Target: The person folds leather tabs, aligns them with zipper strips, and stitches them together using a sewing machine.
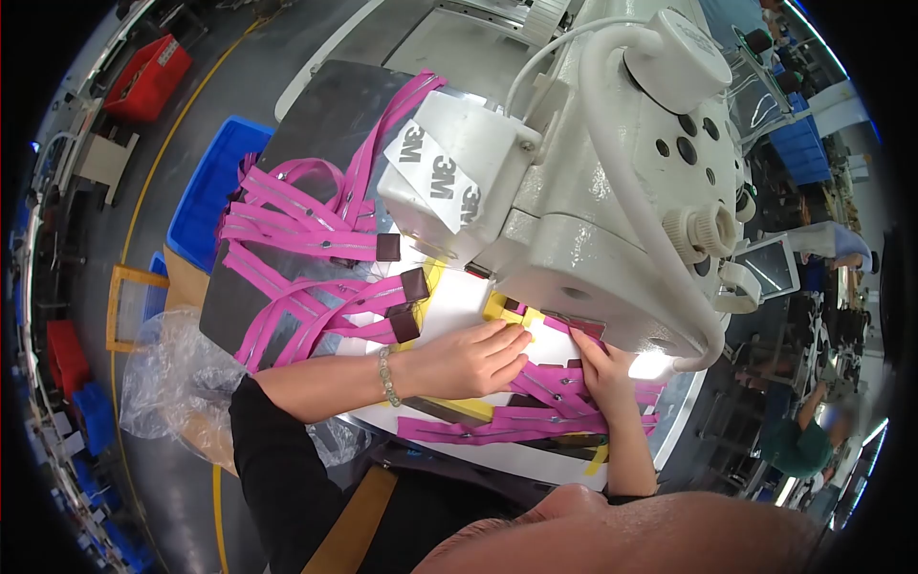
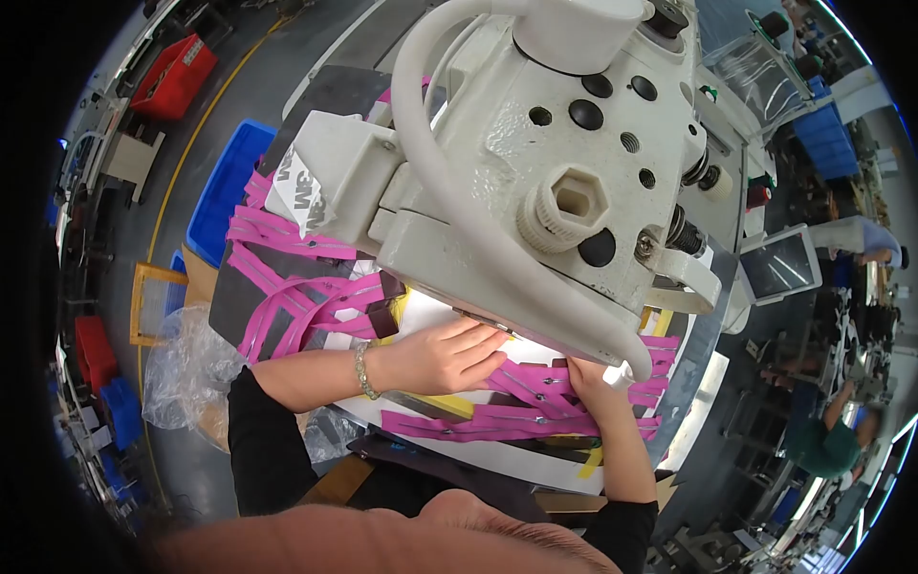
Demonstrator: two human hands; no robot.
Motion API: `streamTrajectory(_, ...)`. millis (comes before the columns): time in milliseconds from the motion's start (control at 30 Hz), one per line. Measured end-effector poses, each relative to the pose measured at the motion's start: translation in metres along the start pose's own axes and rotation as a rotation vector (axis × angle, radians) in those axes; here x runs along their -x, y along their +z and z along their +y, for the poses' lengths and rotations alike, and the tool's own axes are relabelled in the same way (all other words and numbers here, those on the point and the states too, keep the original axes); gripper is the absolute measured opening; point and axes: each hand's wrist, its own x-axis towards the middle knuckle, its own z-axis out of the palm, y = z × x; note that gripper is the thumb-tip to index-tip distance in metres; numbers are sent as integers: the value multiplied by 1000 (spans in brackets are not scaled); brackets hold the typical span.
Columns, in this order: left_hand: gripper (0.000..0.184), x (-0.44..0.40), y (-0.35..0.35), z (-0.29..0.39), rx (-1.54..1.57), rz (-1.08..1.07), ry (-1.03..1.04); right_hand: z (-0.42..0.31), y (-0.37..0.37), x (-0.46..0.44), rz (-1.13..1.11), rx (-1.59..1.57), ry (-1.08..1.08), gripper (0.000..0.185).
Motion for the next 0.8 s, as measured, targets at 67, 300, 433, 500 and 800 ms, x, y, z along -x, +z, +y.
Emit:
streamTrajectory(67, 30, 0, 0, 0, 4, -11, -1, 0, 1, 2, 6, 24, -4, 28)
streamTrajectory(300, 29, 0, 0, -1, 11, -48, 10, 11, 9, 17, -18, -18, 83, 28)
streamTrajectory(433, 29, 0, 0, 0, 52, -30, -12, 10, 10, 15, -3, 1, 66, 28)
streamTrajectory(500, 29, 1, 1, 0, 43, -19, -5, 9, 10, 14, -22, -15, 84, 29)
streamTrajectory(800, 28, -1, 0, 0, 31, 11, -9, 13, 22, 14, 54, 78, 10, 35)
